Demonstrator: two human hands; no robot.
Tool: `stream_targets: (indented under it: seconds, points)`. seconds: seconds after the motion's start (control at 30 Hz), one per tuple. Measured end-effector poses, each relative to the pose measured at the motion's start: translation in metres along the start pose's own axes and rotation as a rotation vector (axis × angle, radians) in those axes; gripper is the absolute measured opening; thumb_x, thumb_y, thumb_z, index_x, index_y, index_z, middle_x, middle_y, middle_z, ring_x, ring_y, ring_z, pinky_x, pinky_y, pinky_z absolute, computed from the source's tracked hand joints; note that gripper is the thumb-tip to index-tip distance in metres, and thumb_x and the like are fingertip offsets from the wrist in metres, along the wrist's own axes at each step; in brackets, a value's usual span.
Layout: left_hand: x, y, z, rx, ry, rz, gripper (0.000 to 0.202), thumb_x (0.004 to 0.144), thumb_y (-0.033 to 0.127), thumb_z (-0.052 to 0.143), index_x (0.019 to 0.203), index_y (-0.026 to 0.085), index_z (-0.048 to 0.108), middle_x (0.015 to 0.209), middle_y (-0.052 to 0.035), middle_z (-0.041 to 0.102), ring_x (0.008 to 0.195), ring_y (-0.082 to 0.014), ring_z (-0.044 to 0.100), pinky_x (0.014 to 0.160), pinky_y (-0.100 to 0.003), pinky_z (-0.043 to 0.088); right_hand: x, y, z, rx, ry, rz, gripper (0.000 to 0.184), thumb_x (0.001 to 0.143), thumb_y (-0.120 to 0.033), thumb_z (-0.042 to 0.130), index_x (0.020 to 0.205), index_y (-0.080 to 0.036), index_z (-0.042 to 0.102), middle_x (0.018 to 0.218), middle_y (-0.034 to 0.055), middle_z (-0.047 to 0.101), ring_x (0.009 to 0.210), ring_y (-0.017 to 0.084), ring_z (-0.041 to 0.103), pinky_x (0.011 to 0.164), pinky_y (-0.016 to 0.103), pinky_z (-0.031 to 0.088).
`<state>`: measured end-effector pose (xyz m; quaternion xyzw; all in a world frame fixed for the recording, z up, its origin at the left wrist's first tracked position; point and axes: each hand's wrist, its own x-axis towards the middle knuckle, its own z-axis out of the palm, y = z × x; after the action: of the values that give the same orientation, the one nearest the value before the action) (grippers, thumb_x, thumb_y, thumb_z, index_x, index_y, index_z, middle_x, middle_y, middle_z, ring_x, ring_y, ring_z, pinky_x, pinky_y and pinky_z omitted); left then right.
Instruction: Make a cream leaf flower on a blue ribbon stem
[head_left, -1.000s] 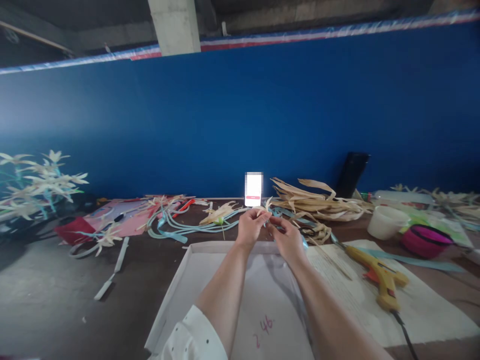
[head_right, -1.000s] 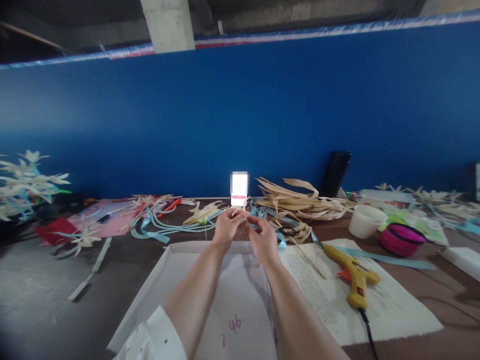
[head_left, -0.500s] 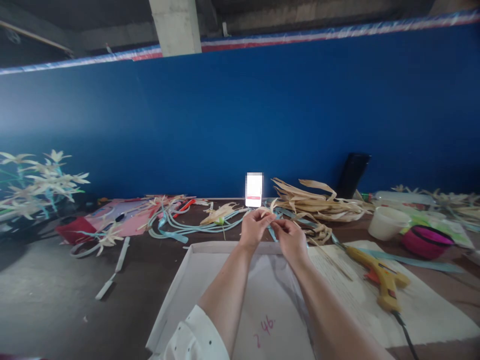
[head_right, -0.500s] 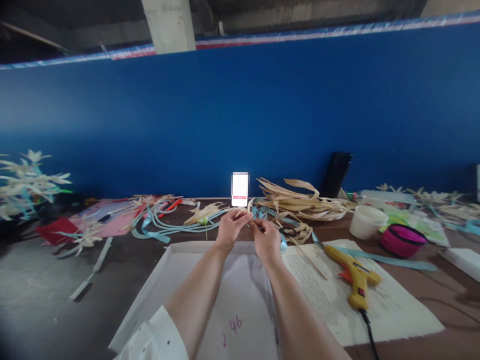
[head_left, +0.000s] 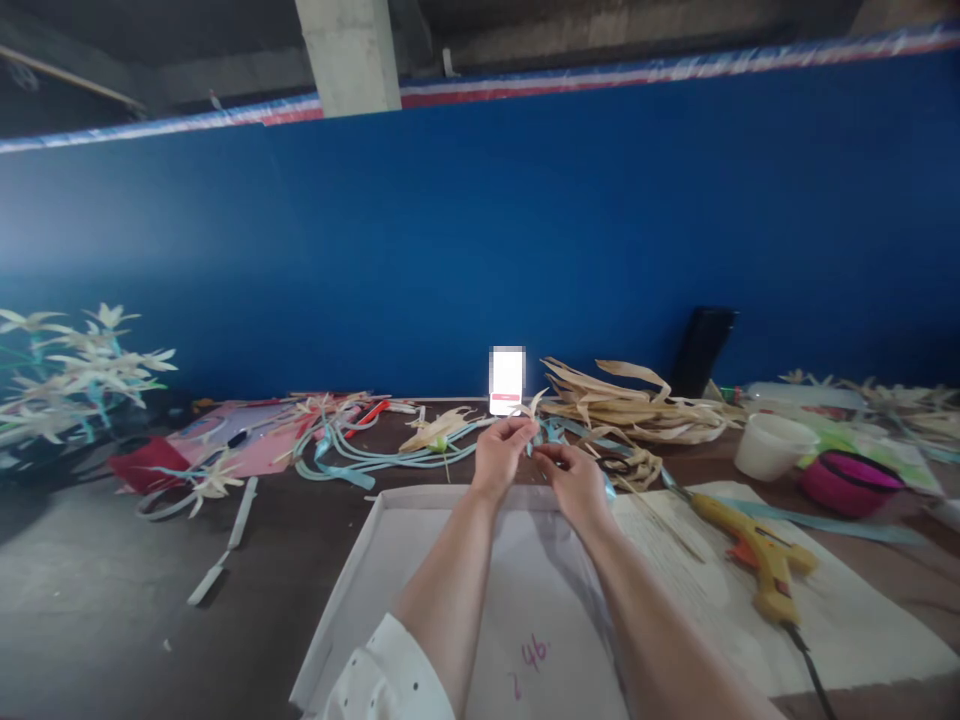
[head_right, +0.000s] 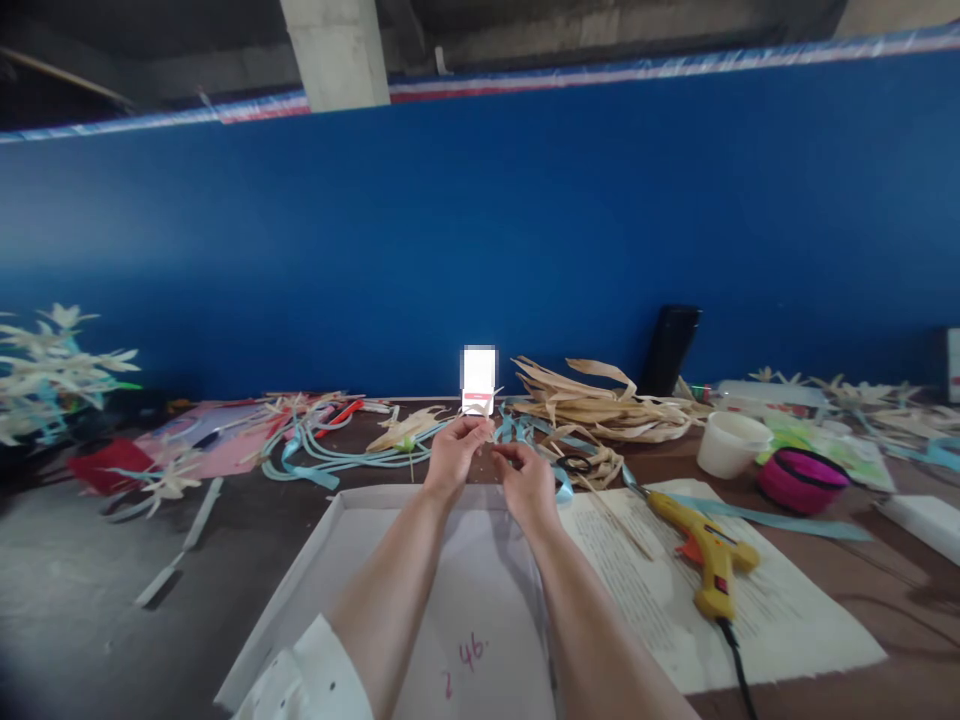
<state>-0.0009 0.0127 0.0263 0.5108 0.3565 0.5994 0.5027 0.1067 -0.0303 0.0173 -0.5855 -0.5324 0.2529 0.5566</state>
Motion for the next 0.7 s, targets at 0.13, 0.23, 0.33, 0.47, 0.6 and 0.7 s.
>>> stream_targets:
  seconds: [0.13,0.23,0.33,0.47,0.6,0.7]
  points:
    - [0.002,0.002,-0.003,0.050,0.021,0.067,0.029,0.065,0.041,0.068,0.077,0.014,0.068,0.053,0.0036,0.052,0.048,-0.0064,0.040,0.051,-0.021,0.032,0.001,0.004,-0.002,-0.012,0.052,0.031,0.027,0.067,-0.039,0.060,0.077,-0.016,0.071,0.067,0.0049,0.068,0.062,0.019,0.059,0.057,0.028,0.041]
    - [0.001,0.004,-0.005,0.164,0.059,0.160,0.026,0.068,0.039,0.066,0.079,0.015,0.069,0.065,-0.0005,0.061,0.057,-0.0098,0.049,0.059,-0.023,0.037,0.004,0.006,-0.006,0.028,0.178,0.041,0.031,0.068,-0.042,0.060,0.081,-0.016,0.070,0.072,0.0063,0.069,0.065,0.020,0.060,0.058,0.028,0.043]
    - [-0.001,0.004,-0.005,0.271,0.102,0.299,0.019,0.071,0.035,0.064,0.075,0.017,0.069,0.077,-0.0037,0.065,0.069,-0.0135,0.055,0.066,-0.024,0.040,0.010,0.011,-0.010,0.131,0.332,0.043,0.036,0.068,-0.045,0.061,0.085,-0.014,0.069,0.075,0.0076,0.069,0.066,0.020,0.060,0.057,0.027,0.043]
    - [-0.002,0.001,-0.004,0.326,0.117,0.402,0.013,0.073,0.031,0.063,0.074,0.020,0.070,0.080,-0.0050,0.066,0.076,-0.0167,0.057,0.071,-0.027,0.042,0.019,0.015,-0.017,0.287,0.517,0.045,0.038,0.067,-0.046,0.062,0.085,-0.013,0.067,0.070,0.0053,0.065,0.059,0.016,0.056,0.053,0.026,0.042]
    - [0.000,-0.002,-0.006,0.362,0.115,0.414,0.013,0.073,0.031,0.063,0.075,0.020,0.070,0.081,-0.0052,0.067,0.078,-0.0172,0.058,0.076,-0.029,0.042,0.023,0.015,-0.025,0.367,0.628,0.057,0.036,0.066,-0.044,0.064,0.086,-0.014,0.067,0.065,0.0022,0.061,0.050,0.011,0.048,0.047,0.024,0.039]
    - [0.006,-0.004,-0.014,0.336,0.208,0.338,0.017,0.072,0.033,0.063,0.077,0.018,0.071,0.081,-0.0050,0.067,0.078,-0.0167,0.058,0.076,-0.028,0.042,0.024,0.012,-0.030,0.449,0.672,0.066,0.036,0.065,-0.043,0.066,0.088,-0.014,0.067,0.059,-0.0007,0.055,0.046,0.009,0.043,0.044,0.023,0.036]
